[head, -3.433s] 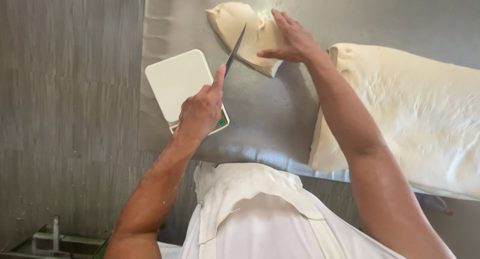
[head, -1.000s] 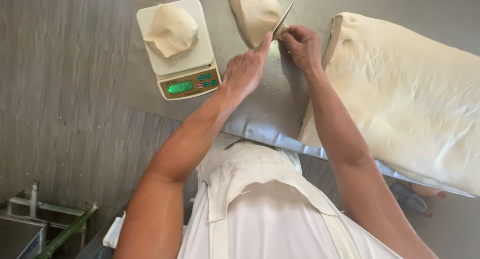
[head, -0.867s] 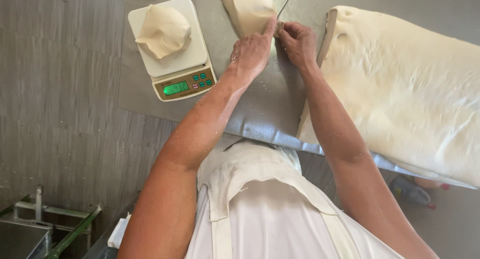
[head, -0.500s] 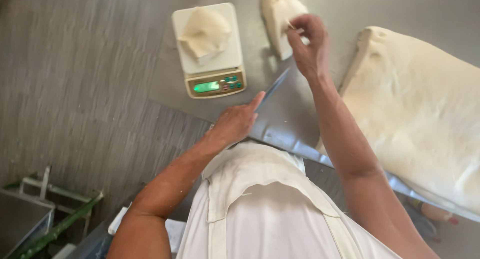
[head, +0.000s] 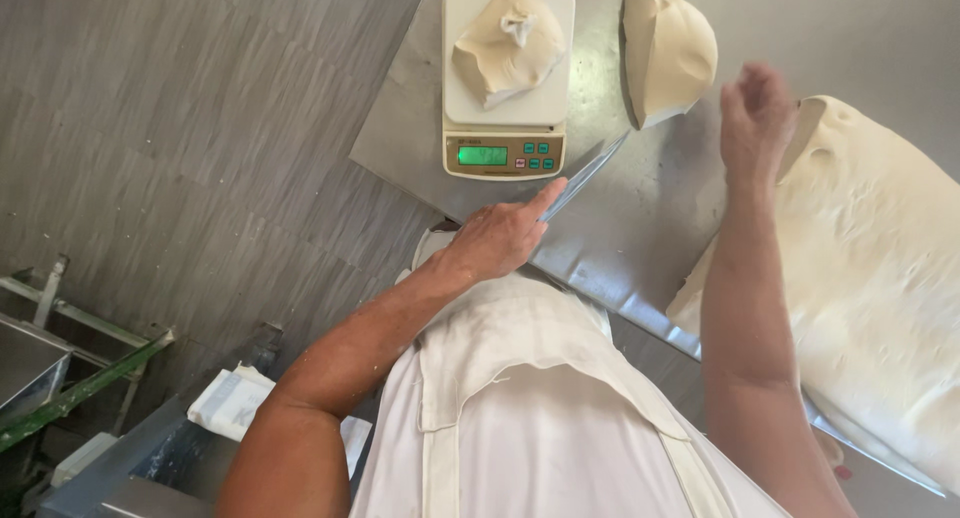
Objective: The person cuts a large block of dough into smaller pieces using a knife and weighs them on a digital scale. They then roll the weighed portions into small balls by hand and arrange them in a row on the stainless steel table.
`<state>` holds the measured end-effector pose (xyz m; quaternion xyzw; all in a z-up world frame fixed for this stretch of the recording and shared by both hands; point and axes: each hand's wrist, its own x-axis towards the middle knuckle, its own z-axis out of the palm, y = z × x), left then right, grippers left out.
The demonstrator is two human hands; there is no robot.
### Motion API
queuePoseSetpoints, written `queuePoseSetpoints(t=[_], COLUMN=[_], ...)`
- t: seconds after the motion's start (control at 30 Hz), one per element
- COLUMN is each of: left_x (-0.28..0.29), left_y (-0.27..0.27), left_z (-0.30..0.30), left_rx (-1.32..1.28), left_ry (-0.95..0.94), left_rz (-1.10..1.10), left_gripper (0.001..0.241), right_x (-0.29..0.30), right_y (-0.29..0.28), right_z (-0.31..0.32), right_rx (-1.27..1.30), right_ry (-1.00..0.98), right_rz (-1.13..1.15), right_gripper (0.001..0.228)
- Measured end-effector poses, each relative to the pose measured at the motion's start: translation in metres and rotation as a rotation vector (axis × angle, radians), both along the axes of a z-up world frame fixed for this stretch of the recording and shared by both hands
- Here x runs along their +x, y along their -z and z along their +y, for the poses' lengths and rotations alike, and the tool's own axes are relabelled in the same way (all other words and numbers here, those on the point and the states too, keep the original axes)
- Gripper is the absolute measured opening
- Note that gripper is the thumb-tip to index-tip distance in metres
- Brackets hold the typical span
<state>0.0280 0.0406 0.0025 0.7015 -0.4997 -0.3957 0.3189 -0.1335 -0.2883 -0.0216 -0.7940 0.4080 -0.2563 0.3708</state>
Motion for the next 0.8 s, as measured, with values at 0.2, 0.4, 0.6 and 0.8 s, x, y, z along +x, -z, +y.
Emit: queuePoseSetpoints(t=[0.2, 0.4, 0.6, 0.8], left_x=[-0.019, -0.031, -0.031, -0.035], left_y=[-0.003, -0.005, 0.001, 0.014], left_z=[-0.03, -0.062, -0.104, -0.195], left_rx=[0.016, -0.002, -0.091, -0.136], left_ry=[0.08, 0.088, 0.076, 0.235], left_rz=[0.019, -0.036, -0.257, -0.643], left_gripper=[0.07, 0.07, 0.072, 0.074], right_x=[-0.016, -0.026, -0.039, -0.043], right_y=[0.039, 0.032, 0.046, 0.05], right_z=[0.012, 0.009, 0.008, 0.001], right_rx=[-0.114, 0.134, 0.098, -0.046], right_ry=[0.005, 0.066, 0.022, 0.022], right_rz=[0.163, 0.156, 0.112, 0.097], right_gripper=[0.03, 0.022, 0.023, 0.024])
